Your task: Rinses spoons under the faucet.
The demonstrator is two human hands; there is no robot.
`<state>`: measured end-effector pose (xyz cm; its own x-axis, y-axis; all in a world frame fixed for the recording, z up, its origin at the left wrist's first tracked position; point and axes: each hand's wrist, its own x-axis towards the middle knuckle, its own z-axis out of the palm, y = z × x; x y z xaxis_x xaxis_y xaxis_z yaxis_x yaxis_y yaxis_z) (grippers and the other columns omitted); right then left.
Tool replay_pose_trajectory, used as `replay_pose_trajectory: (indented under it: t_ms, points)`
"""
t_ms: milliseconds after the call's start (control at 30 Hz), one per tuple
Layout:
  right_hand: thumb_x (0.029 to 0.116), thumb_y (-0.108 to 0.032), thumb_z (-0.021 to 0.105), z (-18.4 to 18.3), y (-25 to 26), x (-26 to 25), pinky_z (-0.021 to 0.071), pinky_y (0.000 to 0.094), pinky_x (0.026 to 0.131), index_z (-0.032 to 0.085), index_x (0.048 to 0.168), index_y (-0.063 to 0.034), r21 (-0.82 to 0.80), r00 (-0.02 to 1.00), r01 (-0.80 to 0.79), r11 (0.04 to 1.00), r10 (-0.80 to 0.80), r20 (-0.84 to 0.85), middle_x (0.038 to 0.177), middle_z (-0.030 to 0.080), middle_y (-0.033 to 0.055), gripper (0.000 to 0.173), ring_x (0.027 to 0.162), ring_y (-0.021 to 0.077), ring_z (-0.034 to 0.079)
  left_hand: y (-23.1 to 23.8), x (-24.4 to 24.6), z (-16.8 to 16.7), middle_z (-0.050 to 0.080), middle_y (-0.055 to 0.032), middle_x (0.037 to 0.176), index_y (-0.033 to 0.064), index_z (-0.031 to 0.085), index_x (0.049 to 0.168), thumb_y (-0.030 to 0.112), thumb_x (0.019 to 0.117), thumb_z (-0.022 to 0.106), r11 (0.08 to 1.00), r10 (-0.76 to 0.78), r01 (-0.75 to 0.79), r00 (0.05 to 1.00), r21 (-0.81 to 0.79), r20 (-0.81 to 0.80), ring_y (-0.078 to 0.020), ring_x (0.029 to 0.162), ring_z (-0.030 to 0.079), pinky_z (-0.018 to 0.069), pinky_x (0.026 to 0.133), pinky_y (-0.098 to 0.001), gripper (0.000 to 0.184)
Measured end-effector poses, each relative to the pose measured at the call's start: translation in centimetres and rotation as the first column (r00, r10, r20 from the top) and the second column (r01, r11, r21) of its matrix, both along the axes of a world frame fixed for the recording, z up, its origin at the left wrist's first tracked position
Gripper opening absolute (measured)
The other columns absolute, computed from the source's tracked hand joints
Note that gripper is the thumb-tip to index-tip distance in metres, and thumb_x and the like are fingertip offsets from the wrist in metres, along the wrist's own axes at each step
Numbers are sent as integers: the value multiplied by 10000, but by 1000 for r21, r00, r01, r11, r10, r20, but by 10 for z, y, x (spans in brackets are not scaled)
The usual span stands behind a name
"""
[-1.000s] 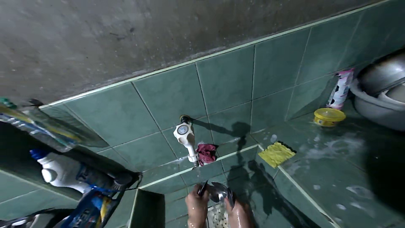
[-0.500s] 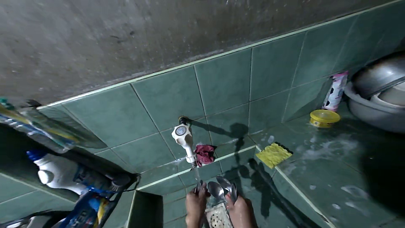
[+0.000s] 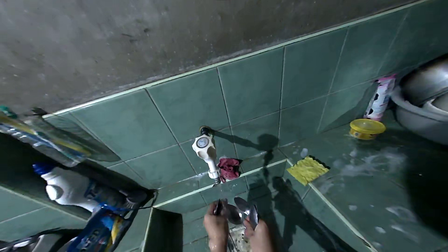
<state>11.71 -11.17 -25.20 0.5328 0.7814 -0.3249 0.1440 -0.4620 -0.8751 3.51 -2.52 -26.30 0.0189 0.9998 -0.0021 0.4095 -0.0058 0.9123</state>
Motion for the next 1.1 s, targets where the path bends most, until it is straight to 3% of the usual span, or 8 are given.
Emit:
replay_pose_trajectory:
  t_ms: [200, 300, 467, 600, 700, 833, 900, 1100]
  points:
    - [994, -108, 630, -11, 13, 0, 552, 395, 701, 675, 1074, 78, 104, 997, 58, 993, -52, -64, 807, 681, 145, 207, 681, 217, 654, -16, 10, -8, 696, -153, 876, -85, 669, 1116, 60, 912, 751, 990, 80, -53, 974, -130, 210, -185, 742, 650, 549, 726, -380, 263]
    - [1005, -105, 619, -17, 15, -1, 535, 344, 605, 655, 1064, 82, 134, 985, 46, 990, -23, -170, 748, 650, 109, 200, 575, 166, 598, -17, 10, -14, 616, -69, 710, -75, 648, 1021, 94, 961, 706, 973, 150, -79, 930, -217, 337, -89, 547, 543, 485, 534, -258, 188]
    - [1060, -147, 552, -16, 9, -4, 530, 265, 517, 602, 1059, 75, 178, 936, 76, 981, -9, -351, 646, 597, 49, 228, 476, 97, 568, -8, 7, -1, 662, -82, 748, -72, 659, 1027, 138, 1030, 611, 978, 3, 68, 943, -200, 333, -120, 631, 641, 567, 633, -302, 215]
    - [1078, -172, 531, -8, 10, 5, 603, 306, 567, 566, 1140, 80, 150, 878, 105, 983, -21, -478, 755, 632, 102, 262, 552, 150, 652, -8, 4, -2, 683, -139, 932, -119, 566, 1222, -31, 993, 560, 992, -6, 52, 933, -119, 359, -126, 764, 676, 585, 724, -303, 246]
    - [1075, -140, 521, -3, 10, 14, 604, 313, 655, 568, 1132, 78, 115, 891, 35, 993, 21, -454, 808, 641, 101, 230, 653, 156, 674, -6, 3, -2, 677, -144, 992, -82, 413, 1392, -70, 1024, 438, 986, 17, 67, 869, -153, 494, -138, 708, 694, 593, 614, -284, 369]
    - [1098, -182, 488, -2, 13, 25, 552, 278, 613, 550, 1141, 44, -7, 906, -65, 998, 56, -420, 774, 616, 58, 238, 617, 115, 620, -2, 2, -6, 628, -54, 808, -73, 551, 1202, 92, 1090, 438, 973, -27, 131, 883, -192, 468, -53, 581, 551, 462, 518, -197, 230]
    - [1095, -213, 503, 0, 13, 27, 446, 216, 502, 573, 1031, 2, -35, 912, -168, 985, 142, -385, 682, 577, 0, 235, 505, 58, 512, 0, 2, -10, 605, -37, 736, -61, 595, 1068, 136, 1082, 479, 976, -78, 155, 904, -154, 420, -63, 571, 565, 504, 543, -221, 229]
    - [1056, -156, 564, -8, 19, 11, 438, 222, 507, 606, 1032, 29, 33, 921, -152, 988, 154, -358, 654, 586, 13, 191, 500, 63, 514, -3, 1, -3, 664, -132, 896, -96, 642, 1128, -71, 914, 653, 999, 12, 3, 955, -51, 296, -139, 772, 630, 538, 736, -322, 215]
